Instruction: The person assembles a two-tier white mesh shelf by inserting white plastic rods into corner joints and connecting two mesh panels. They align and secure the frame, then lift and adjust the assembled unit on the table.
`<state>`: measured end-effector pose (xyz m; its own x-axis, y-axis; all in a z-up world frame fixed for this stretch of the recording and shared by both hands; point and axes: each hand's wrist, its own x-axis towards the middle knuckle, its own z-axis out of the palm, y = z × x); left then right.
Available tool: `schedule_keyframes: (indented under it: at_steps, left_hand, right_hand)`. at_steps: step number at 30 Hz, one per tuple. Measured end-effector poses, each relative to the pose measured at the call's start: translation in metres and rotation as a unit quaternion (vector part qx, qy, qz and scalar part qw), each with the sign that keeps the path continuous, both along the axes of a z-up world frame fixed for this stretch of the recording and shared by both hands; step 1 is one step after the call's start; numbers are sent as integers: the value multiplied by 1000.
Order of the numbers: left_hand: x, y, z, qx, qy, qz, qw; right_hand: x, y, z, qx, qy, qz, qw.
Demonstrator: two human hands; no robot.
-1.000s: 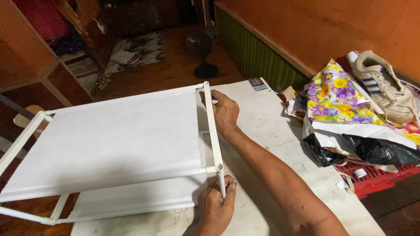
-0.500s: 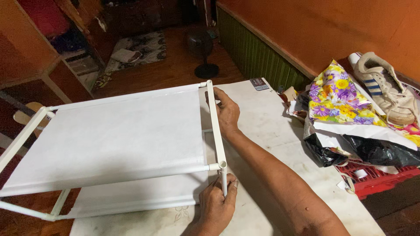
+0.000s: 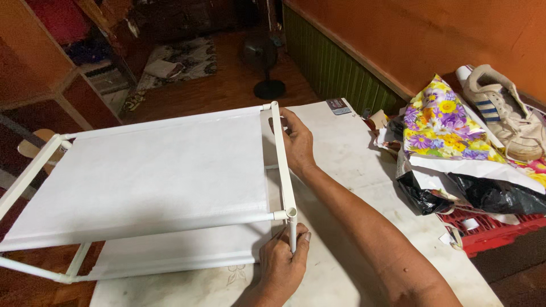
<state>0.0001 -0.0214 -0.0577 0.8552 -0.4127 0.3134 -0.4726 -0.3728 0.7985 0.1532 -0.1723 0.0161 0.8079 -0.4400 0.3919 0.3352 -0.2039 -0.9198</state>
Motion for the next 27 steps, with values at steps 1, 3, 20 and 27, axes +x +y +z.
schedule_keyframes:
  at_steps: [1, 3, 20, 27]
  left_hand:
    - [0, 0, 0, 0, 1, 0, 1000]
    - [-1, -1, 1, 4, 11, 2, 1000]
    - [-1, 1, 6, -3, -18, -11, 1000]
    - [0, 3, 4, -28, -46, -28, 998]
  right_hand:
    - [1, -1, 0, 12, 6, 12, 1000]
    - [3, -3, -2, 25, 11, 27, 999]
    - [-6, -15, 8, -45, 3, 33, 998]
    - [-25, -21, 27, -398, -195, -97, 891]
